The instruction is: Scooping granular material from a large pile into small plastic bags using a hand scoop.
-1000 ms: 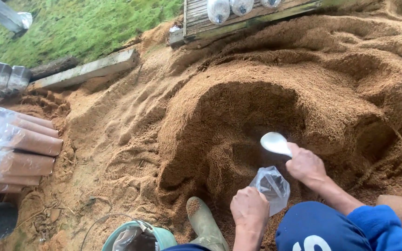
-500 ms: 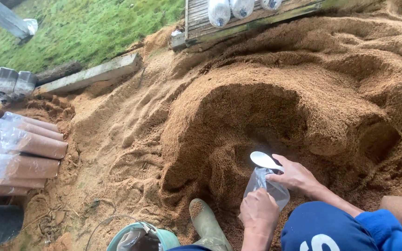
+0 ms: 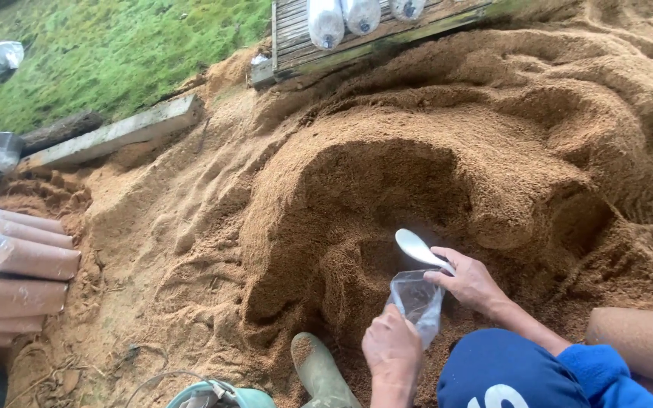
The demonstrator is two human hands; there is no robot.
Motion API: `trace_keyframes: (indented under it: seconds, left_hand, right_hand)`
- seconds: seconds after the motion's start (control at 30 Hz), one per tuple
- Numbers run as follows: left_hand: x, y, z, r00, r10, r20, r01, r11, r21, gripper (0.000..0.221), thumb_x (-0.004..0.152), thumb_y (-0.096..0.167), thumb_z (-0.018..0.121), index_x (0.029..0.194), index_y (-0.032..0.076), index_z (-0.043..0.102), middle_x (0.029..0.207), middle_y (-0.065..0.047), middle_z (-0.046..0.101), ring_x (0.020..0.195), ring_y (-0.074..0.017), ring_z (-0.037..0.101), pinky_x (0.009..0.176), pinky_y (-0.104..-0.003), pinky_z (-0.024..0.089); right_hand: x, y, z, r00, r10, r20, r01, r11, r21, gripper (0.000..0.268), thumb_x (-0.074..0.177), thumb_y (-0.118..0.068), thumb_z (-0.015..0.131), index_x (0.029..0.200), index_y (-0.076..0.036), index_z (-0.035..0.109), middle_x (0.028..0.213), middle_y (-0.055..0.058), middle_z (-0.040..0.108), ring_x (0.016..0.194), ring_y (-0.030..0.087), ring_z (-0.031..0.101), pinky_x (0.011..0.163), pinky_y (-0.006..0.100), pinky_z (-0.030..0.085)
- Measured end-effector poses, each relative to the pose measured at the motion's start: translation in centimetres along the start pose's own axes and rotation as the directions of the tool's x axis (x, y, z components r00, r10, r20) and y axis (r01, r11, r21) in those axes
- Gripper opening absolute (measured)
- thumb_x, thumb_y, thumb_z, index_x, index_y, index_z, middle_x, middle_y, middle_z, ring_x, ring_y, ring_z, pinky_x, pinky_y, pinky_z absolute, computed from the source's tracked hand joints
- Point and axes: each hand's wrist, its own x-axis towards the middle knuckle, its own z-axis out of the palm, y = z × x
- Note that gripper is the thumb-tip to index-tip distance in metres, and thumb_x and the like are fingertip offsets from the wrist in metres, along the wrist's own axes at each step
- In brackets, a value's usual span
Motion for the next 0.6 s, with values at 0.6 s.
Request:
trace_keyframes:
  seconds: [0.6]
  left_hand:
    - [0.7,0.6,0.8,0.982,0.068,-0.176,-0.104,0.974,-0.201,0.028,0.093,0.001,0.053,0.115,0.017,0.049,0.074,-0.004,0.073,0.056,-0.0138,0.071,0.052,-0.028,0.066]
  right_hand:
    - [5.8,11.9,-5.9,0.875,0.288,-0.388,-0.442,0.801,-0.403,0.031,0.106,-0.026,0.046,0.132,-0.019,0.062,0.087,0.005,0.074,0.063,0.015,0.061,0.051,0.026,0.046]
